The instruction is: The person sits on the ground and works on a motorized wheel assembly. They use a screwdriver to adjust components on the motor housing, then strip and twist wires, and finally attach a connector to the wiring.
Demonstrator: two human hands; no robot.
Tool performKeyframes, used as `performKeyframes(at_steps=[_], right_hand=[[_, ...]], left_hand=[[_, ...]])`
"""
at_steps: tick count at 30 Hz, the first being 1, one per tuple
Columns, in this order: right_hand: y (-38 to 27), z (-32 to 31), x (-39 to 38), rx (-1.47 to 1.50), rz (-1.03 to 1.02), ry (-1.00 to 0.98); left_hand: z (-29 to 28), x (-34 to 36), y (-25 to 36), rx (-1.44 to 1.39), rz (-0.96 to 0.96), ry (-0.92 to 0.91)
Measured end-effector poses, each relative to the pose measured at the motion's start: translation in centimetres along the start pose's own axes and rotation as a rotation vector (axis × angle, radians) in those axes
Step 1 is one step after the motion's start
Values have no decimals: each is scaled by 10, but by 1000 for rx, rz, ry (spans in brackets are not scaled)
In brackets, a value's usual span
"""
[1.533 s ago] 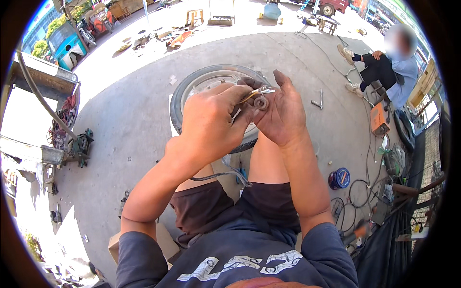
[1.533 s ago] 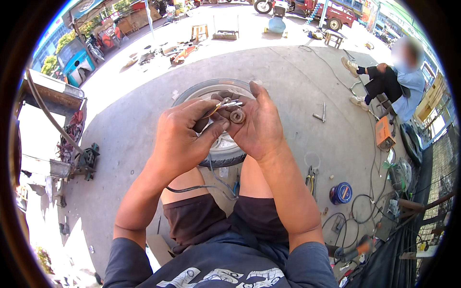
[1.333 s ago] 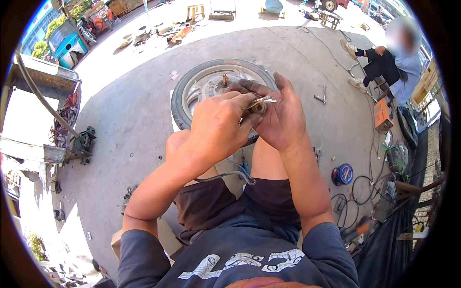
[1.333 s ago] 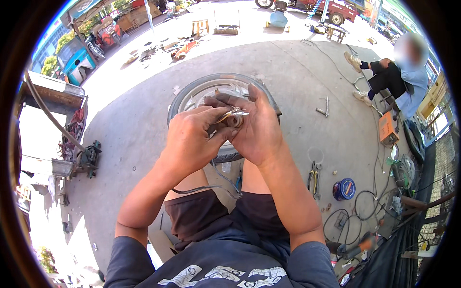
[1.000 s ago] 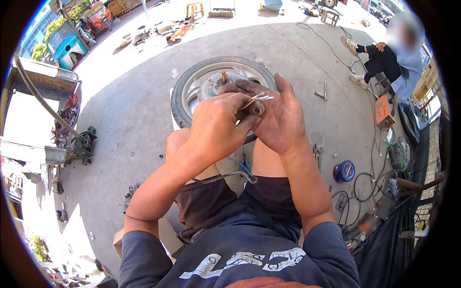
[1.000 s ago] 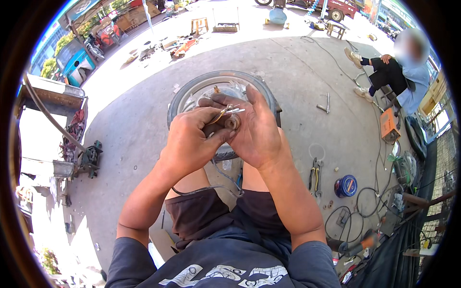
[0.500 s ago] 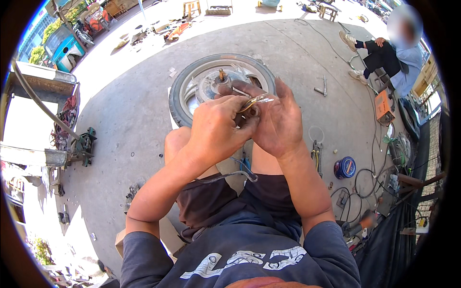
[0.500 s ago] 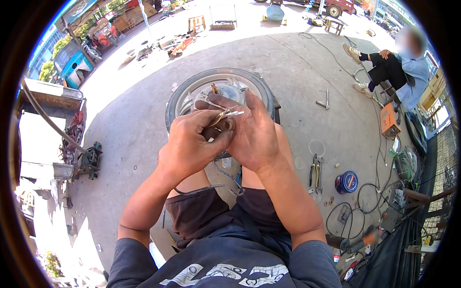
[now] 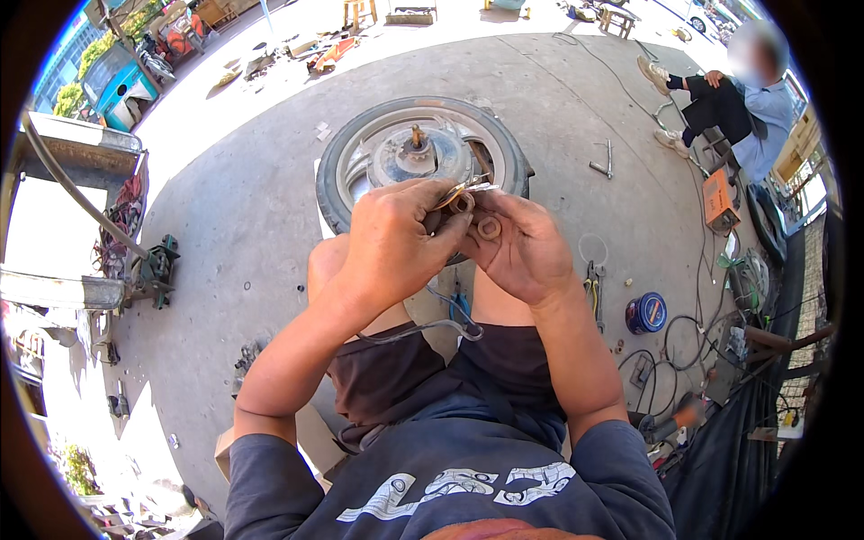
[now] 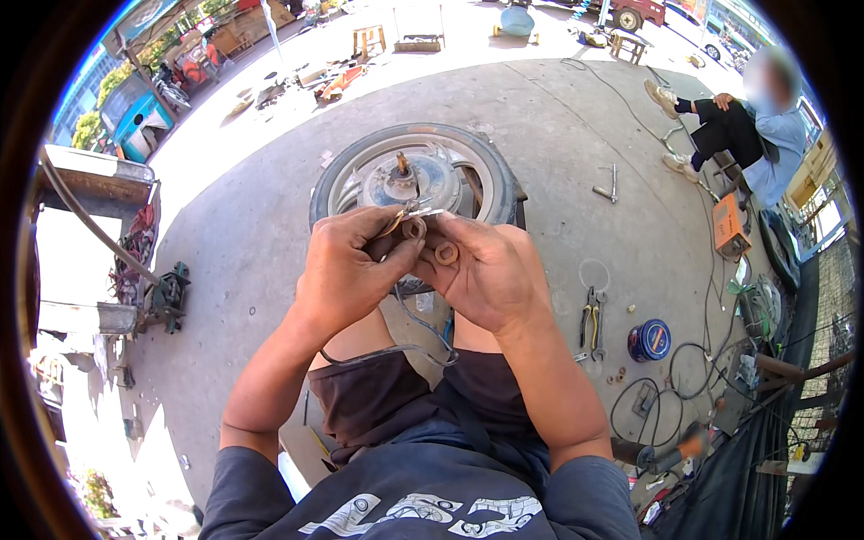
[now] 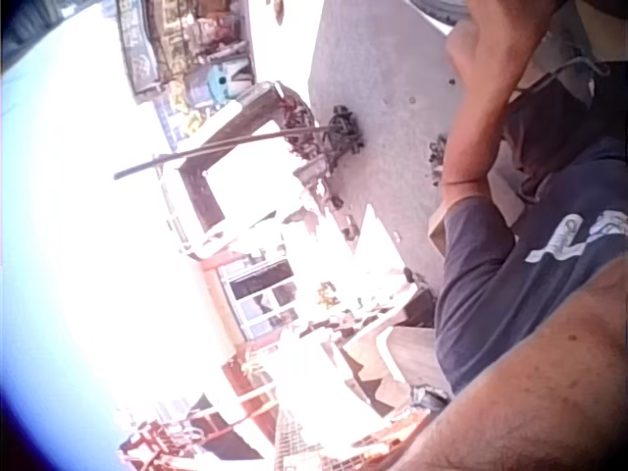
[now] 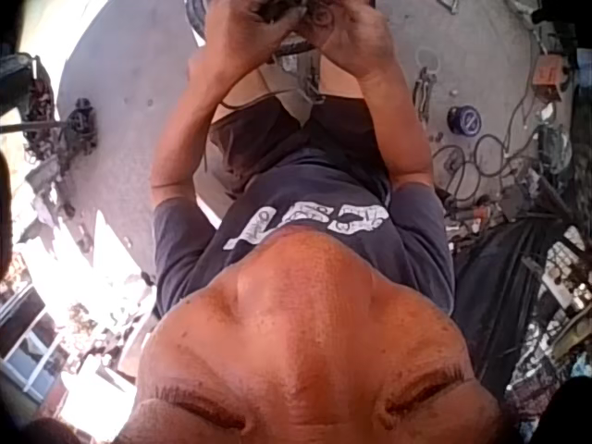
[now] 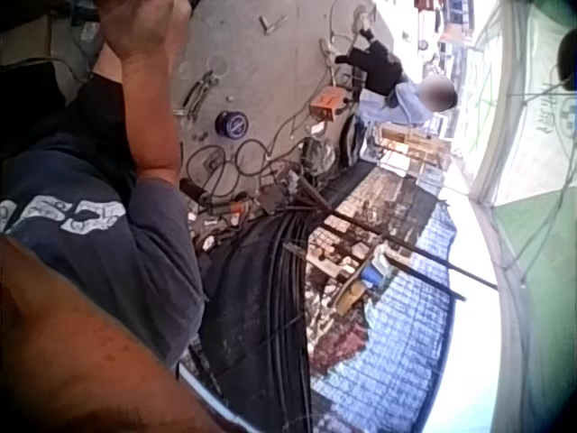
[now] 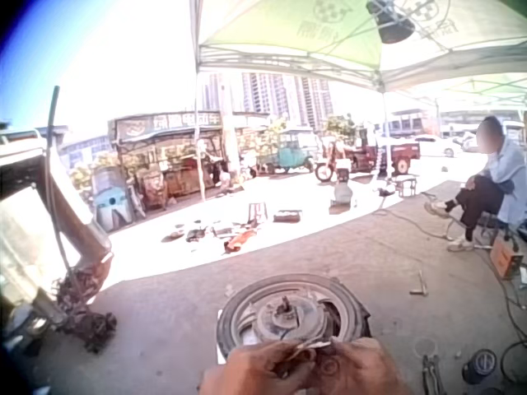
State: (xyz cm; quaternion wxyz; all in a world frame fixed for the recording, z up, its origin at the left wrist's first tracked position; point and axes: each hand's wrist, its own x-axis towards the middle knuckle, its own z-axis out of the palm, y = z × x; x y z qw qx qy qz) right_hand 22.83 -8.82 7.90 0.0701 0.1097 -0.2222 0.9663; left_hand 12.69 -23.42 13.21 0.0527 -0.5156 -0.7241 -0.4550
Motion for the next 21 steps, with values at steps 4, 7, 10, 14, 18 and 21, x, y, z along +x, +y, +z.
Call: performKeyframes(at_steps=[4, 7, 10, 14, 18, 21], right_hand=[[2, 17, -5, -162, -5, 101], [5, 16, -5, -203, -6, 163], [7, 15, -4, -238, -12, 211], [8, 10, -6, -245, -31, 239], [3, 5, -5, -292, -103, 306], [2, 2, -4, -304, -178, 272]], left_hand=[[-4, 1, 2, 35, 21, -35], [-5, 1, 4, 36, 17, -41], [-6, 0, 5, 28, 6, -50], [-9, 1, 13, -16, -45, -72], [-9, -1, 3, -28, 11, -9], [-12, -1, 3, 5, -12, -25]])
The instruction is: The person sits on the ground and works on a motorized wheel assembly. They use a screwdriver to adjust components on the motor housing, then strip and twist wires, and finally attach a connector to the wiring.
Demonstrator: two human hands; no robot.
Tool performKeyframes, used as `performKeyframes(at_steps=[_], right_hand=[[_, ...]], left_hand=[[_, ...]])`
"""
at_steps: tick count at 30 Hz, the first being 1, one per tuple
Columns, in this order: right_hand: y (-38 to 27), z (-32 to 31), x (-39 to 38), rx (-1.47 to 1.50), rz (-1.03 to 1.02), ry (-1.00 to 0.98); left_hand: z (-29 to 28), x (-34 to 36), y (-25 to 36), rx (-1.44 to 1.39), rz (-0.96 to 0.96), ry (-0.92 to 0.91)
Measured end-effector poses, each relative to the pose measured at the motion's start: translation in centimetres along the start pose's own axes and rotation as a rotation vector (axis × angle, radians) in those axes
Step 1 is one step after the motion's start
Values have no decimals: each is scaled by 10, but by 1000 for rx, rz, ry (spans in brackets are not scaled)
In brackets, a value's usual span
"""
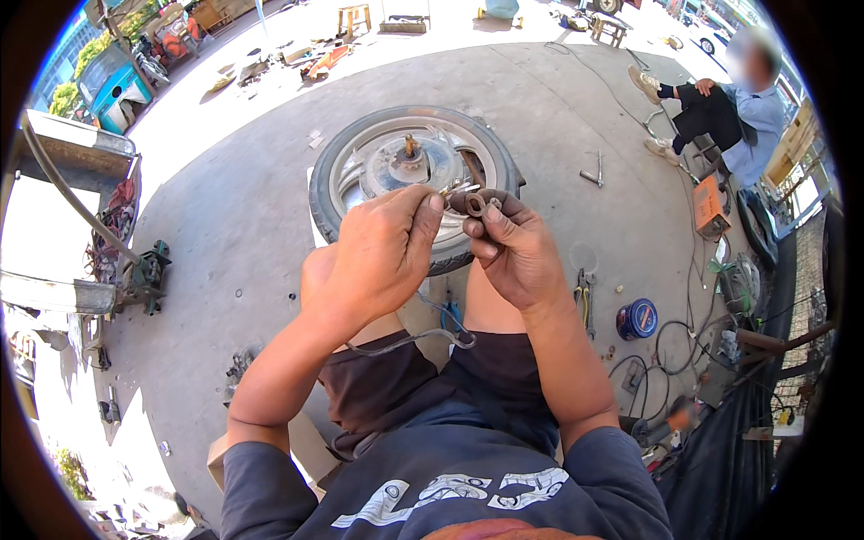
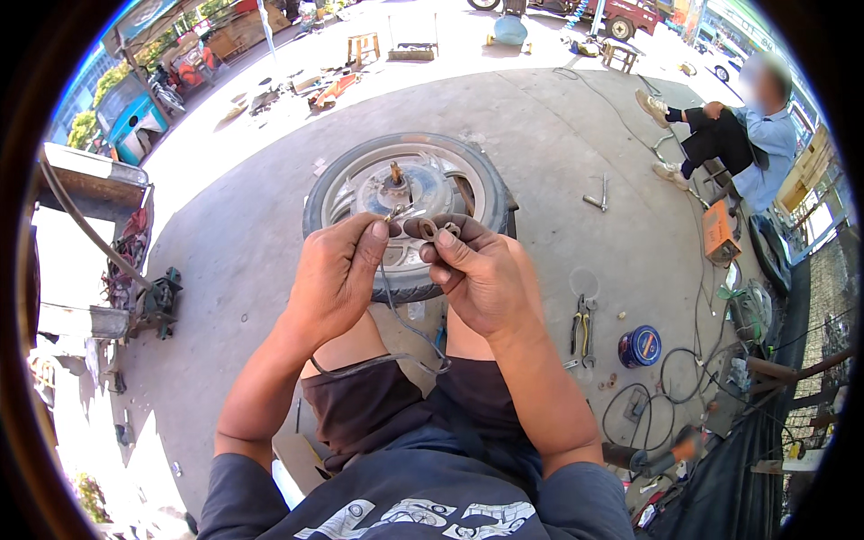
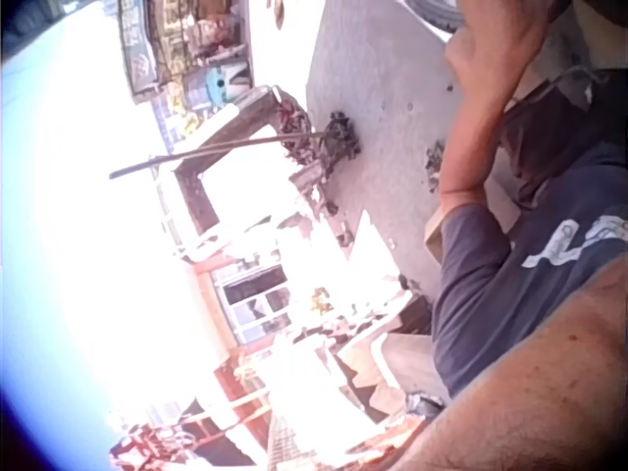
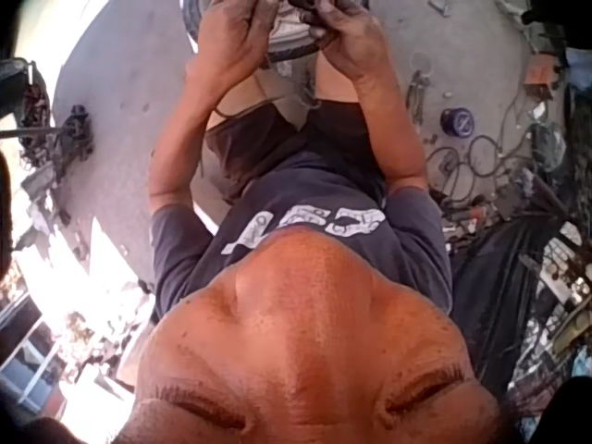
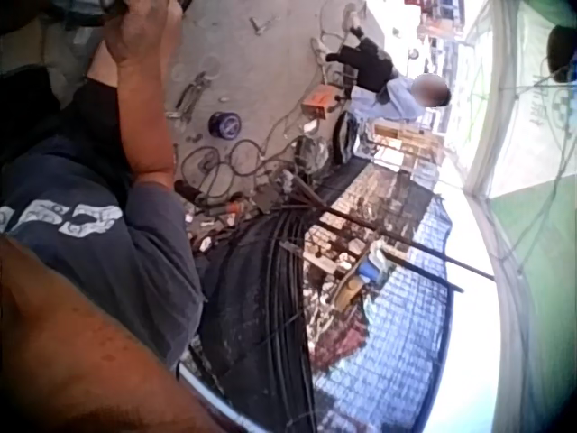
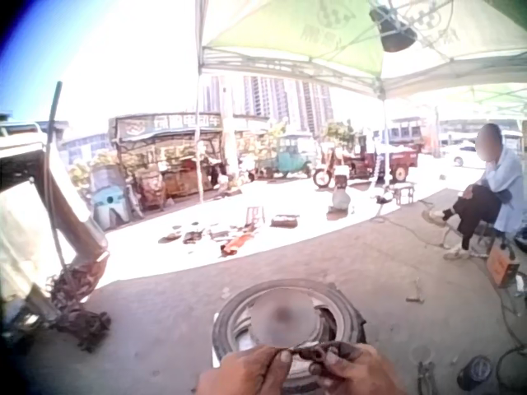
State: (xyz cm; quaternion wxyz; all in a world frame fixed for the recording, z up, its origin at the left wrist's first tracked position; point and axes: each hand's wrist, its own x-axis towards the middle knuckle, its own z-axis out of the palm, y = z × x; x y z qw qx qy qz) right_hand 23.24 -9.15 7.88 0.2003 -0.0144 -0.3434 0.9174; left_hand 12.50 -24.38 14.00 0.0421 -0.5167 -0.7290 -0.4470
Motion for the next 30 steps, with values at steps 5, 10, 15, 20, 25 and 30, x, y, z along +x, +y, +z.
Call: performKeyframes(at_steps=[5, 10, 15, 20, 25, 30], right_hand=[[2, 0, 1, 53, -99, -26], [3, 1, 4, 57, -156, -34], [4, 8, 3, 43, -189, -46], [3, 16, 3, 35, -198, -64], [5, 16, 2, -81, -250, -68], [4, 20, 3, -141, -264, -61]], left_hand=[[-3, -1, 3, -43, -60, -83], [-2, -1, 5, -69, -87, -66], [-1, -1, 5, -27, -60, -51], [0, -3, 5, -42, -49, -42], [0, -3, 7, -47, -70, -59], [-2, -4, 6, -38, -69, -81]])
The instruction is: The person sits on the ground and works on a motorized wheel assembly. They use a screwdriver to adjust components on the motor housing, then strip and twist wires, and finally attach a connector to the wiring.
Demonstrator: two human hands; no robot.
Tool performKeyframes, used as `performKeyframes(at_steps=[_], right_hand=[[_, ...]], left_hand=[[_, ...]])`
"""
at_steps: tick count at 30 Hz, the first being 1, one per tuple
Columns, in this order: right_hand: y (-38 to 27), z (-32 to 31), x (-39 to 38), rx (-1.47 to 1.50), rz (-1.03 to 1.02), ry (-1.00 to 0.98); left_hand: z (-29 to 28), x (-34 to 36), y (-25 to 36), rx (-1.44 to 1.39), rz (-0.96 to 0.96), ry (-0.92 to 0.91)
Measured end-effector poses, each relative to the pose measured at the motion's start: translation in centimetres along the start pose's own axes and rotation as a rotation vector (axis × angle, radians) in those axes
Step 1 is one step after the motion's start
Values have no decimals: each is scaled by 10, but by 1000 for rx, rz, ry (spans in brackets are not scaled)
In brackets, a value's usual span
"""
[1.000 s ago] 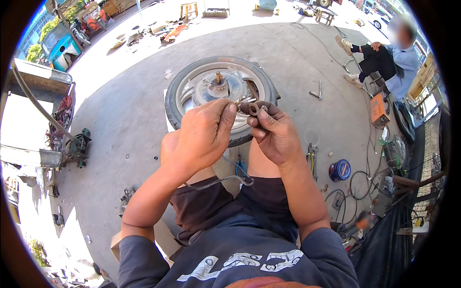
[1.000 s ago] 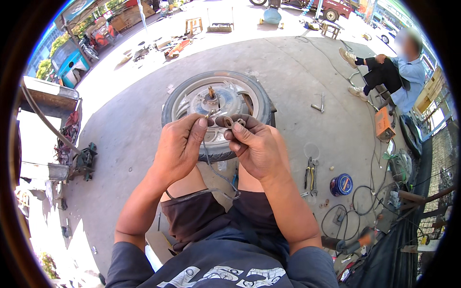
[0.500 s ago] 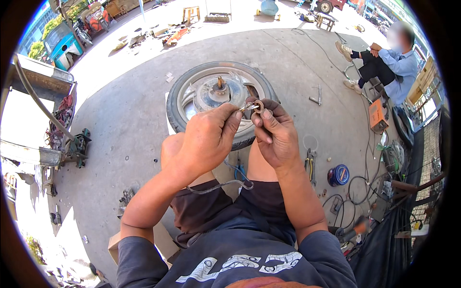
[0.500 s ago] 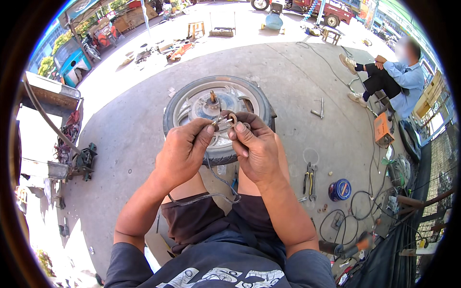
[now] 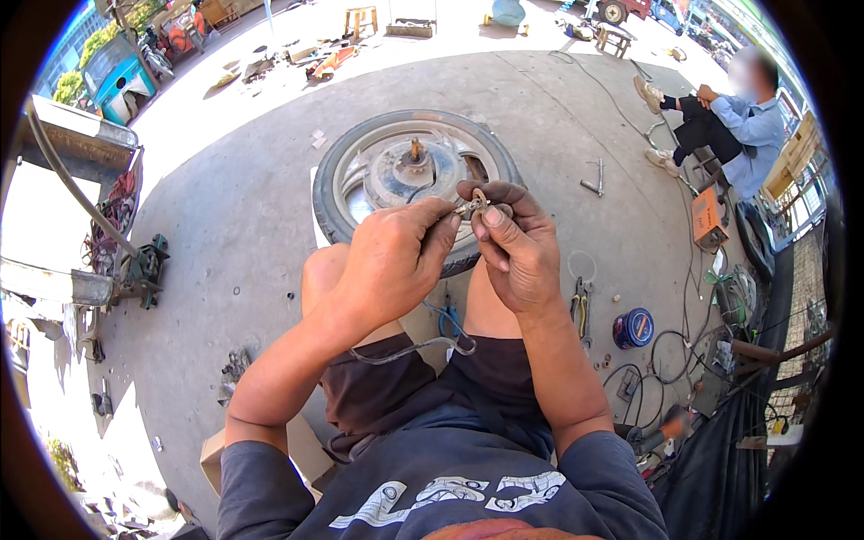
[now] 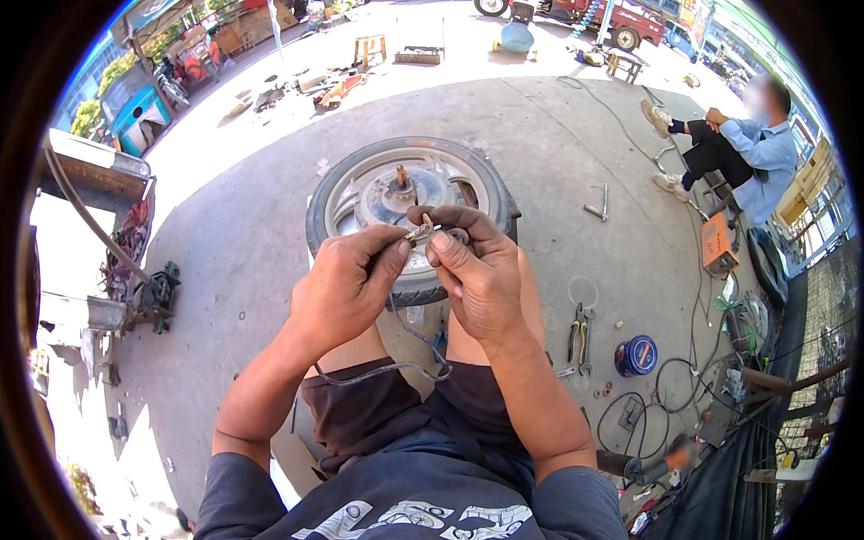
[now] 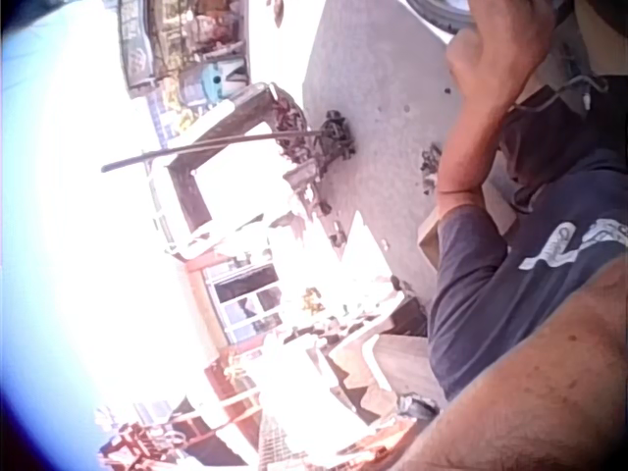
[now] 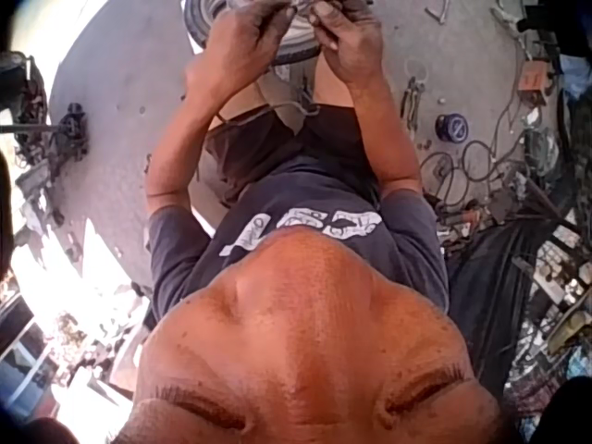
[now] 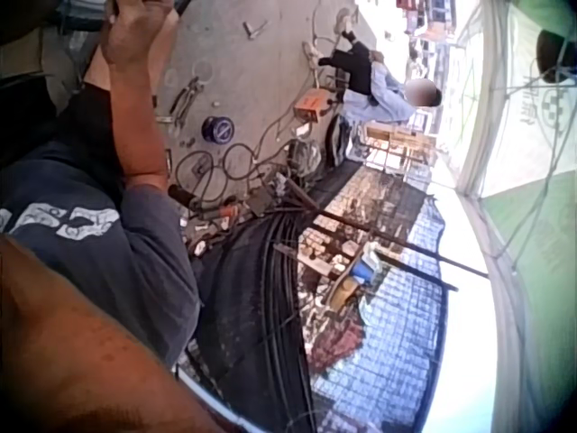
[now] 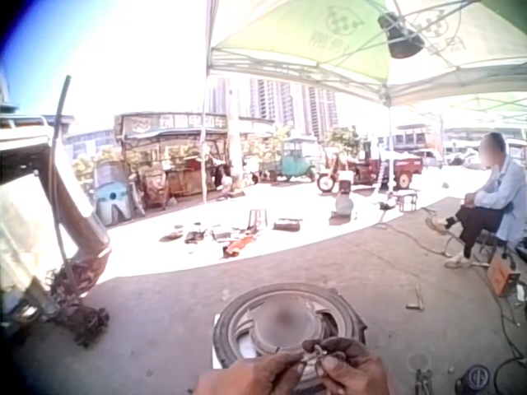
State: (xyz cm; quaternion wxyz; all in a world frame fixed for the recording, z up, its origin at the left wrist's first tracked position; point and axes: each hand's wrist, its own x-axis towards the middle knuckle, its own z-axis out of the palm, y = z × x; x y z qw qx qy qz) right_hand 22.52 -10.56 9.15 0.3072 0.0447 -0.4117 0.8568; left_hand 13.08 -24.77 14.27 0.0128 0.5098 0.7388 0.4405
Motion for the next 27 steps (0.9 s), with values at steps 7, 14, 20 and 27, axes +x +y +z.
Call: performKeyframes(at_steps=[7, 14, 20, 27], right_hand=[[-4, -2, 1, -142, -6, -73], [-9, -7, 5, -305, -65, -143], [-12, -7, 6, -357, -99, -173], [-13, -5, 4, -354, -72, -146]], left_hand=[[-3, 1, -2, -50, -45, -36], [-4, 0, -2, -108, -99, -75], [-8, 3, -4, -233, -219, -205], [2, 4, -15, -350, -131, -108]])
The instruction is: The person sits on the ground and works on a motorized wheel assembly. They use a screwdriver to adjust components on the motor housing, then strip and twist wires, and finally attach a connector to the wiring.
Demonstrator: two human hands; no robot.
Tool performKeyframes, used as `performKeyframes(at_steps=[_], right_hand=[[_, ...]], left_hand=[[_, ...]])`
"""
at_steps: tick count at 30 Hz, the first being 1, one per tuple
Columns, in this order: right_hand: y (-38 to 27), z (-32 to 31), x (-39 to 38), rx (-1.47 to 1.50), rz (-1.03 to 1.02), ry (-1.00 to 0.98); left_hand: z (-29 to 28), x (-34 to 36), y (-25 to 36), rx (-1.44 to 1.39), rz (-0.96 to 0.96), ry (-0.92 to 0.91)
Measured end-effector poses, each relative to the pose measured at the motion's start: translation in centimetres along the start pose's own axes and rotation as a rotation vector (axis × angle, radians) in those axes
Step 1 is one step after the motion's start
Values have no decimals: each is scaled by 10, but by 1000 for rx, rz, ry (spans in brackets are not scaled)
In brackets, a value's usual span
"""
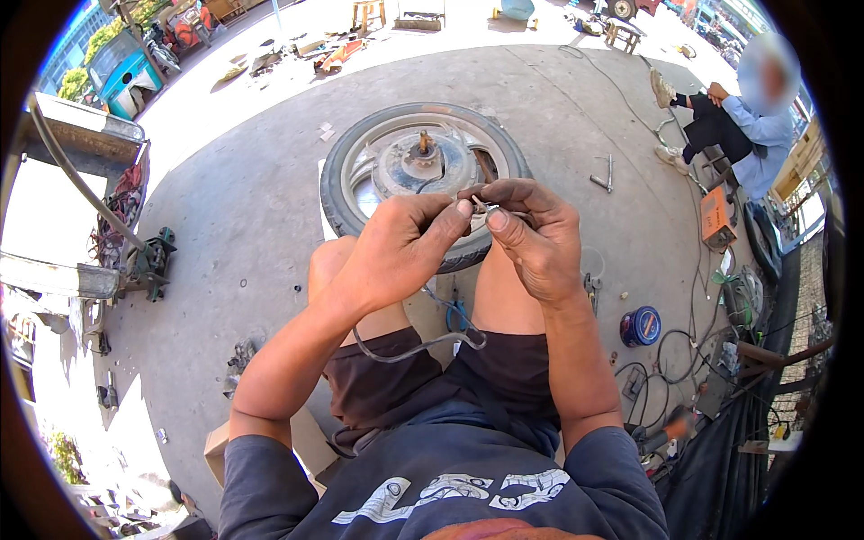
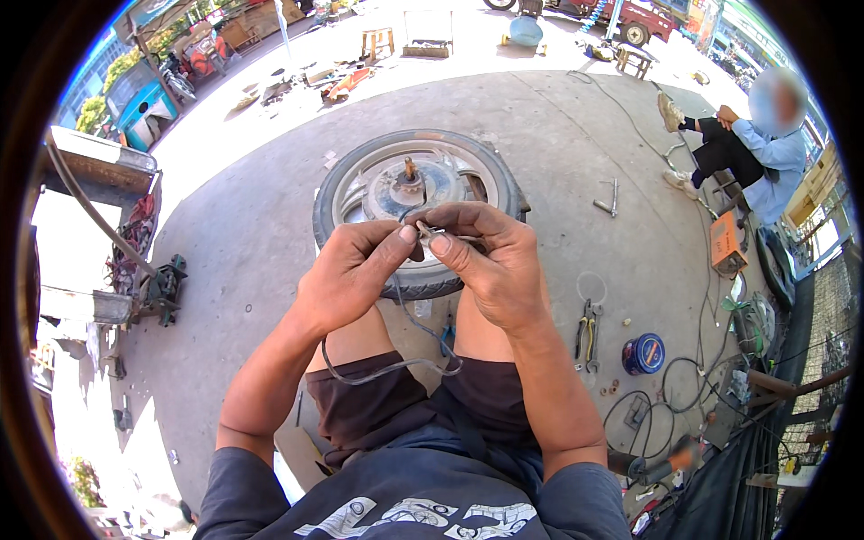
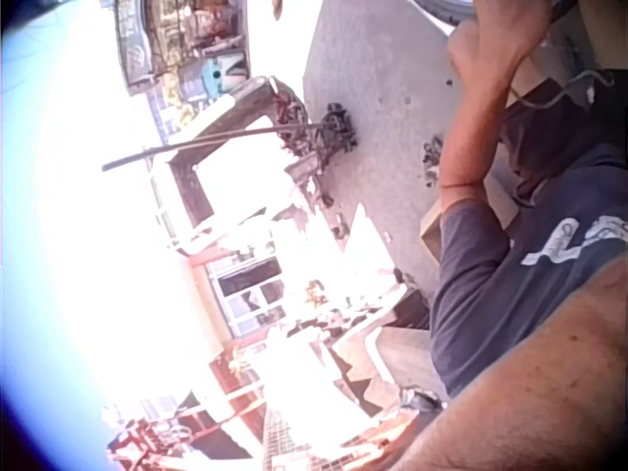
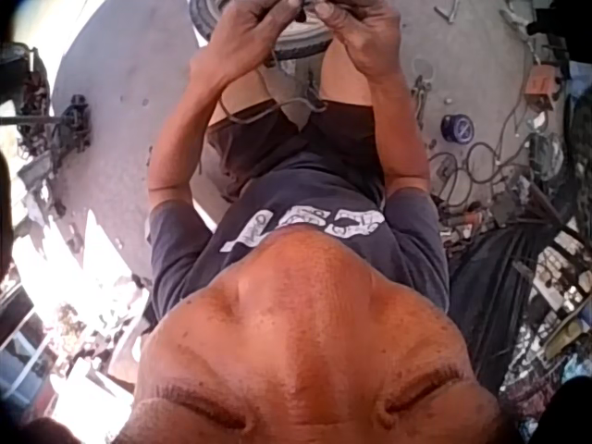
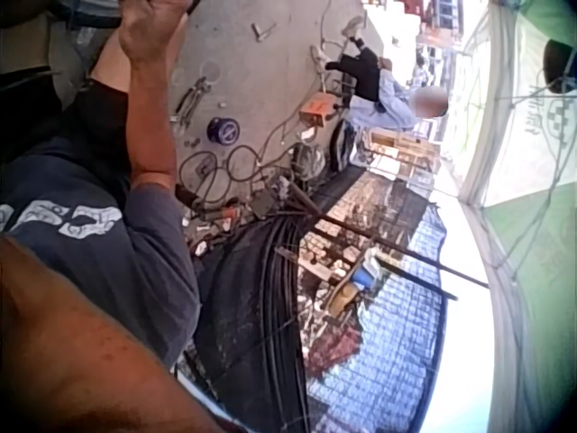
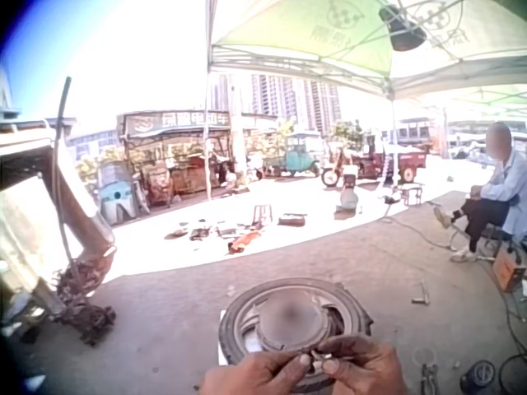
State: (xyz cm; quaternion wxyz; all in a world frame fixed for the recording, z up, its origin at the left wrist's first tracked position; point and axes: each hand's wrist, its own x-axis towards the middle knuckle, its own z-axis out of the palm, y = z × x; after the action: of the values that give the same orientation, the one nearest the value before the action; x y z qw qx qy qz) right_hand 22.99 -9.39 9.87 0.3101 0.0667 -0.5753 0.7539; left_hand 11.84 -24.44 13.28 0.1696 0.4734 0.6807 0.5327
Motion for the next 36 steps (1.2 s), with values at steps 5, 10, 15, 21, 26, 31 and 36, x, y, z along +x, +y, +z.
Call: performKeyframes(at_steps=[5, 10, 15, 21, 26, 31, 36], right_hand=[[7, -1, -1, 51, 11, 36], [8, 1, -1, 54, 4, 63], [8, 1, -3, 79, 45, 92], [8, 1, -4, 101, 91, 124], [8, 4, -4, 94, 101, 145], [12, 5, -4, 113, 85, 153], [14, 9, -5, 83, 85, 192]], left_hand=[[0, 0, 3, 1, -37, -2], [1, -4, 11, 187, -78, 57], [4, -7, 17, 272, -82, 123], [7, -8, 18, 317, -64, 178], [8, -9, 17, 345, -29, 219], [9, -10, 16, 403, 52, 260], [10, -11, 15, 419, 63, 271]])
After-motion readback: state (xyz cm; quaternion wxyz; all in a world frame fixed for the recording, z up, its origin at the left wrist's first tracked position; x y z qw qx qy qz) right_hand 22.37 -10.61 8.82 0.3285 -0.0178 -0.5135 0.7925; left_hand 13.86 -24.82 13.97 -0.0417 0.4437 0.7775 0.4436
